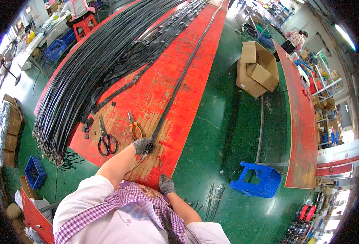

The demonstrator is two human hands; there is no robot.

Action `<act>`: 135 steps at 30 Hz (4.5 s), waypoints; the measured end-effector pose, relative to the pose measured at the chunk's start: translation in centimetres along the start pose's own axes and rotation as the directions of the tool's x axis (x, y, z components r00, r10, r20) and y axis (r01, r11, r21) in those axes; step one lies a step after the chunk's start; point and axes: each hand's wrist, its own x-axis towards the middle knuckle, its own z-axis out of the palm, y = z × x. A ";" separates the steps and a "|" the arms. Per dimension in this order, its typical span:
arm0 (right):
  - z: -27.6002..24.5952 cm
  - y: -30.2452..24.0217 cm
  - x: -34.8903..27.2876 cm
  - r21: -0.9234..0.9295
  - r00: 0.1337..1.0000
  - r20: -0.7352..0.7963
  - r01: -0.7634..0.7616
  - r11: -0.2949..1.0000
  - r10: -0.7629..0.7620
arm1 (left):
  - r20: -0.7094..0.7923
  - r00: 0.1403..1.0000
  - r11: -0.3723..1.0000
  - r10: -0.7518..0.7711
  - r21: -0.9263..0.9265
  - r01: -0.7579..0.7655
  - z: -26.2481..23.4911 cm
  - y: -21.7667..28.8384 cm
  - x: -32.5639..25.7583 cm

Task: The person strips the outer insulation from black cables using pliers and scissors on a red workbench. They repeatedly cut and peel the sheath, then place the stripped cables into a pile on the table.

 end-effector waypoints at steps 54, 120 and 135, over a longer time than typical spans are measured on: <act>-2.7 -1.6 0.4 -0.003 0.995 0.102 -0.015 1.000 0.015 | 0.012 1.000 1.000 0.022 0.007 -0.022 -0.7 -0.3 1.0; -2.1 -1.3 0.2 0.142 0.999 -0.041 -0.020 0.990 0.026 | 0.196 0.975 0.990 0.107 0.072 -0.123 -1.9 -1.1 3.0; -1.1 0.1 0.0 -0.252 0.946 0.008 0.315 0.915 -0.324 | 0.087 0.990 0.981 0.107 0.155 -0.119 -0.3 -0.4 -0.2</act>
